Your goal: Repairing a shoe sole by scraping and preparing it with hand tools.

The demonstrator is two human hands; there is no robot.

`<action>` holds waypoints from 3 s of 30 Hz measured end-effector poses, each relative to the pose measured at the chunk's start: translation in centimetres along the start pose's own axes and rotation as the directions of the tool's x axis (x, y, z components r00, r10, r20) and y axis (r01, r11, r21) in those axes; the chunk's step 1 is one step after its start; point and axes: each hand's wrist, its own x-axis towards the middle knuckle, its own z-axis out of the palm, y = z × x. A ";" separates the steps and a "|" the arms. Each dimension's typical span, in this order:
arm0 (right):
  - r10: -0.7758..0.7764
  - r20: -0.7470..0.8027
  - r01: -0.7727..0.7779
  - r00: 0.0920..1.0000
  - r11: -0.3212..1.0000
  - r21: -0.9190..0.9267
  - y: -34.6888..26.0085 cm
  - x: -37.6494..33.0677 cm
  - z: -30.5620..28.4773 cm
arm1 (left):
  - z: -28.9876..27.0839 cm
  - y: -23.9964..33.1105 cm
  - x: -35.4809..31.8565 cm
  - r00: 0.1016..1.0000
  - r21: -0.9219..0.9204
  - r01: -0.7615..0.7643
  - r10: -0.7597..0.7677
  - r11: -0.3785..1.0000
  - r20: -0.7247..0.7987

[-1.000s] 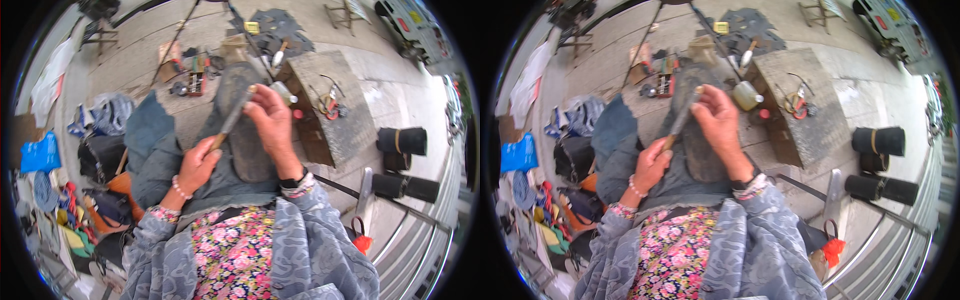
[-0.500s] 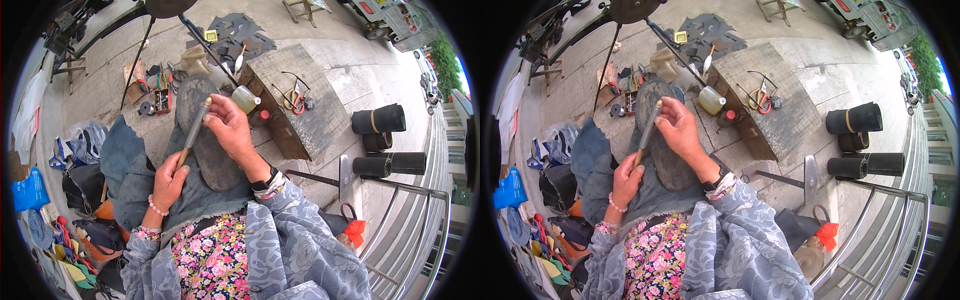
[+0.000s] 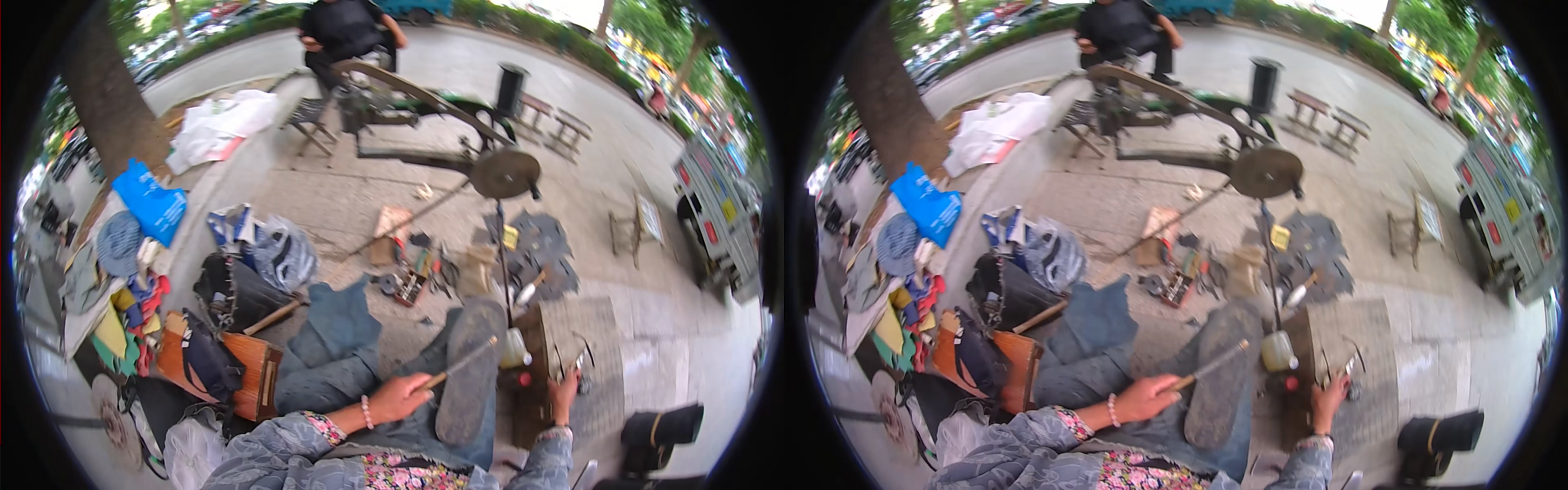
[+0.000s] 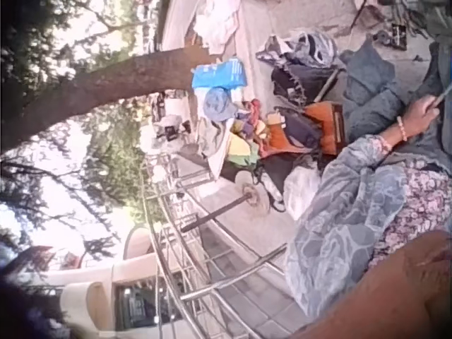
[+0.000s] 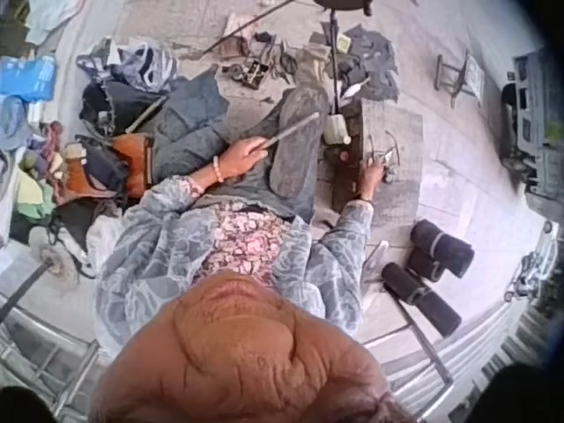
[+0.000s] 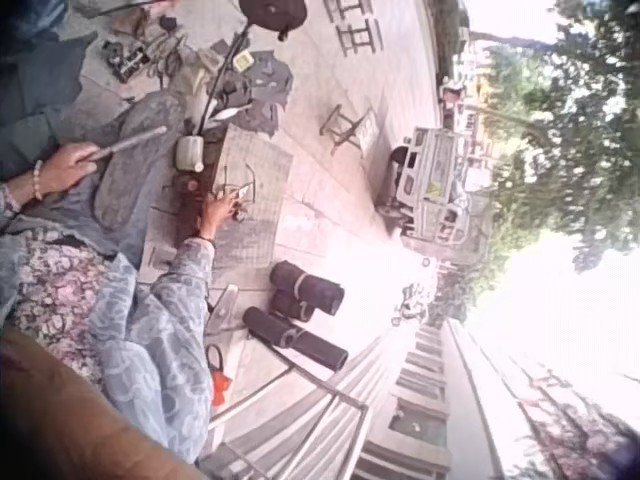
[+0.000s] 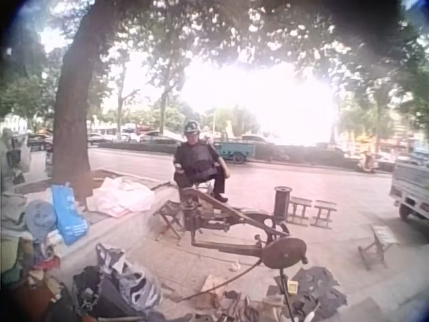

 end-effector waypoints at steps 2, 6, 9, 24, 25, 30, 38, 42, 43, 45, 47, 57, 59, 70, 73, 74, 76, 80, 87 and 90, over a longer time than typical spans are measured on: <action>0.004 0.075 0.007 0.997 0.989 -0.147 -0.3 0.0 0.3 | -0.3 -0.1 -0.4 1.000 0.011 0.010 -0.010 1.000 0.005; 0.009 0.078 0.007 0.997 0.978 -0.207 1.2 0.7 1.0 | -0.2 -0.1 -0.2 0.999 -0.010 0.031 -0.031 0.999 0.025; -0.012 -0.009 0.010 1.000 0.981 -0.194 -0.8 0.7 0.3 | 0.0 -0.7 -0.1 1.000 0.012 0.004 -0.004 1.000 0.026; -0.433 0.055 0.381 0.900 0.719 -0.581 6.9 3.9 4.1 | 0.3 -2.0 0.7 0.998 0.052 -0.031 0.027 0.998 0.063; -0.635 -0.028 0.475 0.772 0.606 -0.638 7.0 4.3 4.4 | 0.2 -1.8 0.7 0.998 0.052 -0.026 0.023 0.998 0.053; -0.152 0.326 0.359 0.933 0.423 -0.832 13.9 8.5 6.8 | 0.3 -1.4 0.8 0.997 0.054 -0.053 0.049 0.997 0.065; -0.207 0.140 0.250 0.968 0.774 -0.582 8.1 5.6 4.3 | 0.4 -1.3 -0.6 0.998 0.055 -0.028 0.025 0.998 0.050; -0.024 0.037 0.031 0.999 0.978 -0.204 3.4 3.4 1.9 | -0.3 -0.5 0.1 0.997 0.115 -0.021 0.013 0.993 0.075; -0.263 -0.075 0.241 0.962 0.945 -0.222 10.5 3.8 2.8 | 0.3 -0.8 1.3 0.987 0.117 -0.148 0.139 0.982 0.082; -0.187 0.321 0.326 0.928 0.825 -0.462 2.1 4.1 2.4 | -0.4 0.3 0.4 0.998 0.046 -0.036 0.039 0.998 -0.057; -0.092 0.101 0.126 0.991 0.903 -0.412 2.5 4.0 3.0 | -0.8 0.9 1.0 0.989 0.024 0.147 -0.148 0.989 0.017; 0.200 -0.268 -0.235 0.943 0.967 -0.104 -2.5 3.5 -1.1 | 0.7 -0.3 1.5 0.973 -0.081 0.221 -0.214 0.972 0.084; 0.193 -0.284 -0.247 0.939 0.954 -0.169 -1.6 4.3 -1.3 | 0.9 0.0 1.8 0.982 0.006 0.173 -0.173 0.985 0.069; 0.269 -0.270 -0.246 0.925 0.962 0.114 1.8 5.2 0.5 | 0.5 -1.5 0.7 0.979 -0.051 0.194 -0.190 0.980 0.075; 0.392 -0.351 -0.307 0.850 0.911 0.275 -1.0 5.4 -1.3 | 0.5 -2.2 -0.2 0.974 -0.102 0.220 -0.213 0.970 0.079; 0.378 -0.366 -0.261 0.850 0.907 0.330 -1.7 5.6 -1.4 | 0.6 -2.2 -0.3 0.979 -0.094 0.199 -0.192 0.976 0.074; 0.310 -0.366 -0.177 0.877 0.919 0.353 -0.8 6.7 -1.6 | 0.8 -1.2 0.7 0.977 -0.114 0.205 -0.196 0.972 0.086; 0.207 -0.323 0.032 0.924 0.797 0.604 -5.4 8.2 -6.0 | 0.8 0.1 1.1 0.998 -0.087 0.066 -0.065 0.994 0.019; 0.155 -0.144 0.056 0.977 0.468 0.882 -14.0 7.4 -8.2 | 0.7 2.9 2.6 0.987 0.077 -0.097 0.106 0.992 -0.123; 0.043 -0.095 0.065 0.995 0.458 0.887 -17.5 5.7 -8.4 | 0.8 3.2 1.5 0.996 0.115 -0.086 0.084 0.990 0.020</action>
